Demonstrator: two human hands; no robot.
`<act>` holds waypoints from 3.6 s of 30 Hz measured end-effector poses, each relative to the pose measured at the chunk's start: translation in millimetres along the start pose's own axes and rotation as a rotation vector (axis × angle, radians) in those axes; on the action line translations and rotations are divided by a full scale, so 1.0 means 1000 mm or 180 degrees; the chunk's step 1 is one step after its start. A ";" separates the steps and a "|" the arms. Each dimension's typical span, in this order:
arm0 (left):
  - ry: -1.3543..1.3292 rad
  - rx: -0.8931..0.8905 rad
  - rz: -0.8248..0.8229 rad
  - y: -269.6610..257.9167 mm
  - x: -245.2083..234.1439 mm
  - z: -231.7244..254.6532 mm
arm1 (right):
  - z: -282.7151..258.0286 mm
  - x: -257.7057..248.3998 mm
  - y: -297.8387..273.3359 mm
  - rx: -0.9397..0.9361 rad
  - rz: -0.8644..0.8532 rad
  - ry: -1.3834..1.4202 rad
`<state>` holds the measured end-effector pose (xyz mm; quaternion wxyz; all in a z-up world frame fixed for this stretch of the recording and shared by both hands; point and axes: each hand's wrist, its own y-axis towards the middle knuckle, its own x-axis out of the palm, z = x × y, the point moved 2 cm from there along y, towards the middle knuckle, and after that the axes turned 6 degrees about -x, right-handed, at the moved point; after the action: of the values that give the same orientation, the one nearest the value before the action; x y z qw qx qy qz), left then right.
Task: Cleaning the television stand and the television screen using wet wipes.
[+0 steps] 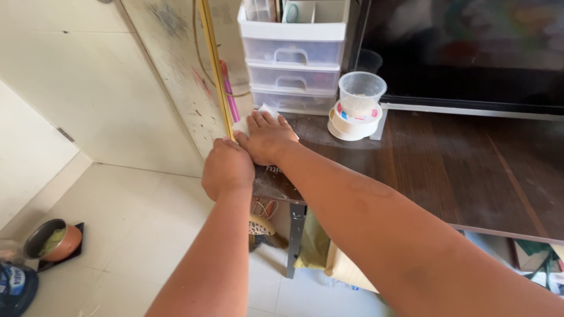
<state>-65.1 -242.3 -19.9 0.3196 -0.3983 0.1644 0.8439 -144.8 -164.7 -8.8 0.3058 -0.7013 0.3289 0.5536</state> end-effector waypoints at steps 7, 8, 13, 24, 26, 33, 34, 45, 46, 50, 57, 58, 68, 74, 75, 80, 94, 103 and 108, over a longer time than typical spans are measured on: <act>0.0058 0.0105 0.0087 0.003 0.004 -0.002 | 0.018 0.001 -0.011 0.0351 0.0142 0.0164; 0.0089 0.0113 0.0108 0.003 0.002 0.000 | 0.020 -0.002 -0.016 0.0439 0.0143 0.0181; 0.0176 0.0071 0.0074 -0.001 0.002 0.000 | 0.039 -0.008 -0.043 0.0675 0.0117 0.0225; 0.0217 -0.0007 0.0058 -0.004 0.000 -0.001 | 0.061 0.002 -0.071 0.0809 0.0401 0.0172; 0.0198 -0.0009 0.0033 -0.003 -0.001 0.000 | 0.060 0.001 -0.076 0.0878 0.0403 0.0185; 0.0056 0.0071 0.0111 0.001 0.003 -0.004 | 0.052 0.000 -0.092 0.0985 0.0459 0.0230; 0.0057 0.0060 0.0116 0.001 0.003 -0.004 | 0.050 -0.002 -0.092 0.0974 0.0453 0.0229; -0.0231 -0.0087 -0.0018 -0.001 -0.005 -0.003 | 0.025 0.004 -0.070 0.0486 0.0176 -0.0085; -0.0225 -0.0110 -0.0025 -0.001 -0.004 -0.005 | 0.024 0.006 -0.069 0.0477 0.0153 -0.0086; -0.0259 -0.0063 0.0027 -0.001 -0.006 -0.005 | 0.024 0.006 -0.065 0.0447 0.0152 -0.0164; -0.0258 -0.0066 0.0028 0.001 -0.003 -0.005 | 0.023 0.003 -0.069 0.0457 0.0137 -0.0129; -0.0255 -0.0060 0.0024 0.000 -0.004 -0.003 | 0.024 0.003 -0.070 0.0464 0.0137 -0.0125; -0.0618 -0.0087 0.0034 0.008 0.002 -0.012 | 0.028 0.011 -0.048 -0.0108 0.0087 -0.0213; -0.1047 0.0005 0.0097 0.013 0.001 -0.016 | 0.021 0.011 -0.004 -0.0272 -0.0002 -0.0268; -0.1131 -0.0016 0.0084 0.014 0.000 -0.016 | 0.020 0.011 0.004 -0.0354 0.0018 -0.0345; -0.1569 -0.0111 -0.0082 0.015 0.001 -0.019 | 0.013 0.011 0.013 -0.0399 -0.0023 -0.0411; -0.3738 -0.0086 -0.1197 0.039 0.013 -0.036 | -0.041 0.024 -0.077 -0.0945 -0.0191 -0.0399; -0.1732 0.0521 -0.0374 0.022 0.009 -0.020 | -0.011 0.019 -0.114 -0.0491 -0.0001 -0.0345; -0.1347 0.0352 -0.0205 0.023 0.010 -0.022 | 0.004 0.015 -0.115 -0.0038 0.0022 -0.0327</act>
<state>-73.2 -267.3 -41.2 0.3951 -0.1992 0.1269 0.8878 -53.1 -94.7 -17.0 0.3162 -0.6727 0.3119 0.5918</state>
